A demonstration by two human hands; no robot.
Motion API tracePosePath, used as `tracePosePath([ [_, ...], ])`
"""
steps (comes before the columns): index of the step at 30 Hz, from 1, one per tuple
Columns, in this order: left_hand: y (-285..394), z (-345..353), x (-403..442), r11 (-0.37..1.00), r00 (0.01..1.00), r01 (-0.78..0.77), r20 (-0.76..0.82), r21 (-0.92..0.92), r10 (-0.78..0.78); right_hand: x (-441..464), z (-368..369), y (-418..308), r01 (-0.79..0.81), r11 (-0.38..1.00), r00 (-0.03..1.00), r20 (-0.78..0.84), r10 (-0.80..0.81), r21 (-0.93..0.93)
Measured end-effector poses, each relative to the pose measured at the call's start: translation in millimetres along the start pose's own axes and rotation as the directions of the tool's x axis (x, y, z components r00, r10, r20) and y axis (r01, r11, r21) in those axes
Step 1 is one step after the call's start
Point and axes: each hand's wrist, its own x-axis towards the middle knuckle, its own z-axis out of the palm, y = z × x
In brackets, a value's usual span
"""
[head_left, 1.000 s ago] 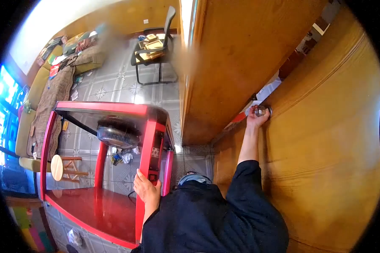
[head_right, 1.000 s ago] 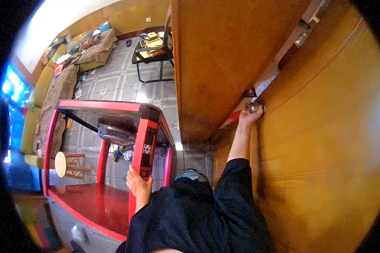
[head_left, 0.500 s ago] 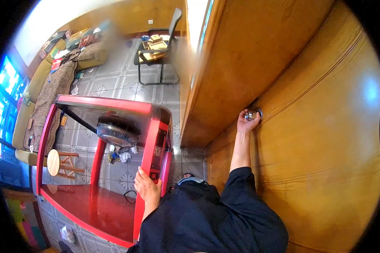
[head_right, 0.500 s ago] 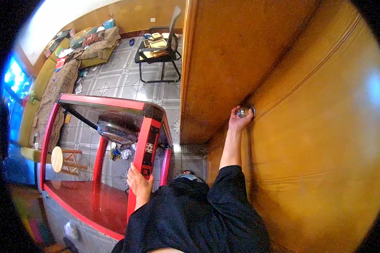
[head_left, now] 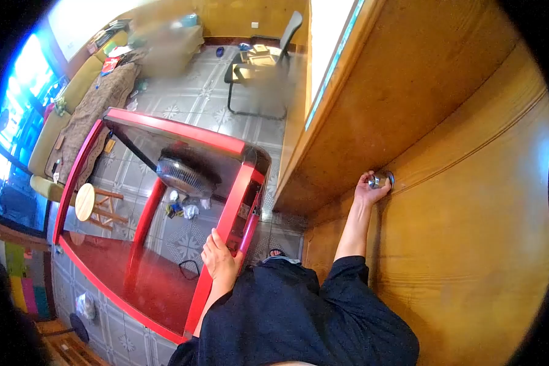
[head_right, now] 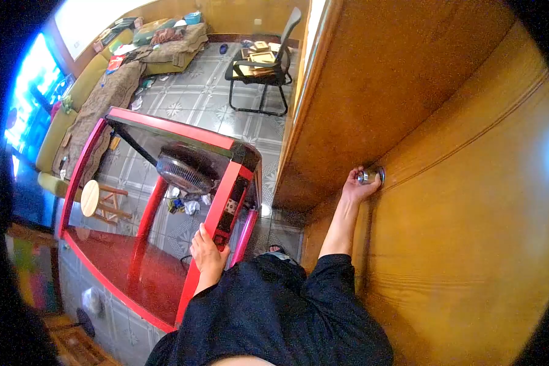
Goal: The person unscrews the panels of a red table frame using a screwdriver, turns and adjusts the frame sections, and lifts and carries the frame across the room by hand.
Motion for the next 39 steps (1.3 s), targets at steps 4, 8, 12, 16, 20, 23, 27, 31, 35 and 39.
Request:
tracePosePath([
  [4, 0.2, -1.1, -0.2, 1.0, 1.0, -0.01, -0.001, -0.016, 0.01, 3.4, -2.3, 1.8, 0.03, 0.999, 1.0, 0.002, -0.03, -0.021],
  [8, -1.1, 1.5, 0.1, 0.999, 1.0, 0.013, 0.013, -0.034, -0.012, -11.8, 10.6, 3.0, 0.069, 0.954, 0.979, -0.163, -0.121, -0.291],
  [12, -2.5, -0.3, -0.9, 0.998, 1.0, -0.011, 0.014, -0.056, 0.012, -37.7, 20.7, 13.8, 0.15, 0.686, 0.939, -0.114, -0.324, -0.712],
  [16, -7.5, -9.5, -3.2, 0.989, 0.995, -0.097, -0.03, -0.108, 0.094, -49.5, -42.9, 56.6, 0.073, 0.647, 0.996, 0.025, -0.084, -0.759],
  [20, -13.5, -22.3, -4.5, 0.974, 0.996, 0.074, 0.067, -0.213, -0.061, -131.2, -67.9, 114.5, -0.206, 0.405, 0.922, -0.037, 0.386, -0.891],
  [23, -26.6, -25.6, -6.8, 0.97, 0.979, 0.177, 0.135, -0.167, -0.155, -158.0, -88.0, 149.7, -0.291, 0.218, 0.767, -0.091, 0.635, -0.931],
  [27, -34.0, -28.2, -10.8, 0.95, 0.938, 0.293, 0.223, -0.108, -0.264, -164.0, -84.8, 178.4, -0.57, 0.029, 0.427, -0.267, 0.864, -0.821],
  [31, -36.4, -25.3, -6.6, 0.891, 0.877, 0.42, 0.331, -0.173, -0.349, -165.8, -79.8, 188.7, -0.569, 0.038, 0.334, -0.188, 0.924, -0.821],
  [35, -33.6, -22.7, -3.0, 0.909, 0.889, 0.397, 0.303, -0.129, -0.344, -162.0, -95.4, 195.4, -0.399, 0.101, 0.404, -0.076, 0.912, -0.911],
  [39, -36.1, -18.9, -1.0, 0.918, 0.919, 0.364, 0.224, -0.159, -0.325, -158.1, -103.8, 191.0, -0.425, 0.045, 0.399, -0.142, 0.906, -0.904],
])
